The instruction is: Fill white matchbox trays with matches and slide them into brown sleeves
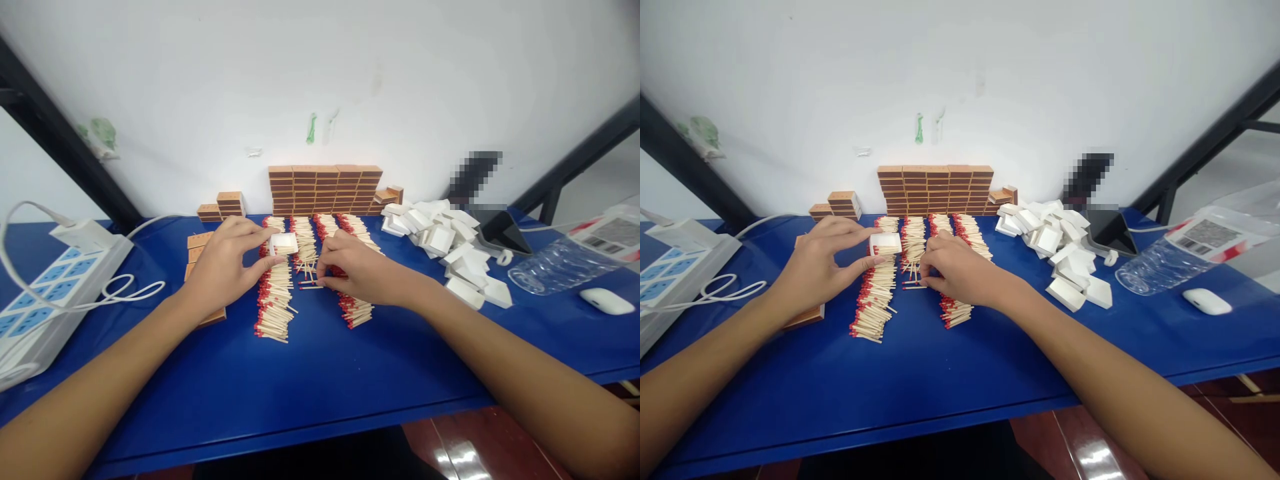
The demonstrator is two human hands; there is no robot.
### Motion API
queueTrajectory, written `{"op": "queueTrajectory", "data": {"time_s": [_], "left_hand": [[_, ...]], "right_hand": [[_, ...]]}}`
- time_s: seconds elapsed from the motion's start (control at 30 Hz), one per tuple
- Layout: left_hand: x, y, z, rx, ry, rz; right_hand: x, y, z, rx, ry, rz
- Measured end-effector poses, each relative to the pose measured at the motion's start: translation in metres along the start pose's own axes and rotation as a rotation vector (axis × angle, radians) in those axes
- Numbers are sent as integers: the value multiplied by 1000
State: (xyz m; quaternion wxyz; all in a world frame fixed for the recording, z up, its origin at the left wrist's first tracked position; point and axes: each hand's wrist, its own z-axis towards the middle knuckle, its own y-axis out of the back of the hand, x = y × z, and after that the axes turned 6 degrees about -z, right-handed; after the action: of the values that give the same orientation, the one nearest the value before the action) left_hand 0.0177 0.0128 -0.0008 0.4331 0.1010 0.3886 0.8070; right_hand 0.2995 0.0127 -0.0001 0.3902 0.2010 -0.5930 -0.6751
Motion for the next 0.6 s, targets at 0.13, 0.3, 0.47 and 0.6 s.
{"op": "queueTrajectory", "data": {"time_s": [0.13,0.3,0.47,0.6], "left_hand": [[0,0,0,12,3,5],[1,0,0,4,6,3],[3,-2,-1,20,-19,-16],[2,-4,-1,53,-34,-54]], "right_hand": [[4,3,0,13,14,46],[11,2,-1,77,1,76],[20,8,-6,122,26,78],[22,17,-6,12,27,127]]}}
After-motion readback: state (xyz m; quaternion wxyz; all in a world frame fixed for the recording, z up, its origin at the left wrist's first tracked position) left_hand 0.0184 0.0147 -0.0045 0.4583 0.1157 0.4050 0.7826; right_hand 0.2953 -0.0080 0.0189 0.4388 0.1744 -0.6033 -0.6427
